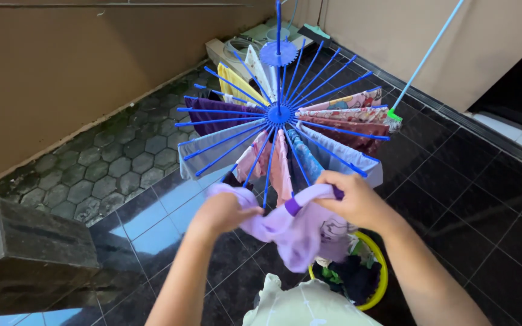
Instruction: Hanging laundry on a circular drying rack.
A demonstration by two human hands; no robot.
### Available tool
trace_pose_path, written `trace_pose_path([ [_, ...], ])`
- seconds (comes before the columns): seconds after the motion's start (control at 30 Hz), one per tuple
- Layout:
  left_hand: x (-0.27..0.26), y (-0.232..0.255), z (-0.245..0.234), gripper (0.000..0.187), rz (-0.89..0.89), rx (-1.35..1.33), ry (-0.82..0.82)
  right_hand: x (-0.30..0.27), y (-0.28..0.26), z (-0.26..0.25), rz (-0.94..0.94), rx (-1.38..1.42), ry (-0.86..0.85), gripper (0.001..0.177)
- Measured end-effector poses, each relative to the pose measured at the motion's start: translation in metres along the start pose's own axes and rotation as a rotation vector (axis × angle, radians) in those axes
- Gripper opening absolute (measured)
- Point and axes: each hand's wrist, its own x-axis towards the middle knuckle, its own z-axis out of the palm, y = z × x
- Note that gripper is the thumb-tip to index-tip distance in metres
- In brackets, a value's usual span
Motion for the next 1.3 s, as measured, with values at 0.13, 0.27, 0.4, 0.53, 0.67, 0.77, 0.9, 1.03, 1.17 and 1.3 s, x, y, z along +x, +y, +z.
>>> trace_pose_path([
  [0.13,-0.025,0.045,0.01,0.046,0.494,-0.377,-0.079,0.003,-0.026,0.018,-0.097,-0.07,0.014,0.023],
  [0.27,-0.014,0.054,0.047,0.028,0.888,-0.793,0.02,0.005,-0.041,0.019,-0.124,-0.17,0.034,0.028],
  [0.4,-0.007,0.05,0.051,0.018,0.799,-0.897,-0.036,0.005,-0.039,0.002,0.162,-0.279,-0.062,0.036],
  [0.53,-0.01,0.043,0.041,0.013,0.836,-1.017,-0.053,-0.002,0.023,0.01,0.087,-0.208,-0.307,0.076],
  [0.67,-0.023,0.032,0.007,0.009,0.821,-0.947,0.044,-0.005,0.04,0.011,0.366,-0.623,-0.499,0.057],
  [0.77,-0.017,0.01,-0.002,0.009,0.82,-0.907,0.158,-0.003,0.027,-0.008,0.483,-0.609,-0.466,0.044],
  [0.9,-0.018,-0.015,-0.023,0.012,0.733,-0.817,0.267,-0.01,0.067,-0.026,0.255,-0.477,-0.129,0.03],
  [1.03,-0.03,-0.026,-0.051,0.029,0.58,-0.779,0.351,-0.009,0.062,-0.035,-0.163,-0.239,0.158,0.027],
  [1.17,-0.031,-0.047,-0.061,0.033,0.609,-0.782,0.415,-0.003,0.024,-0.037,-0.183,-0.186,0.264,0.027],
  [1.3,-0.025,-0.067,-0.067,0.026,0.642,-0.789,0.421,-0.001,-0.011,-0.042,-0.172,-0.208,0.354,0.024],
])
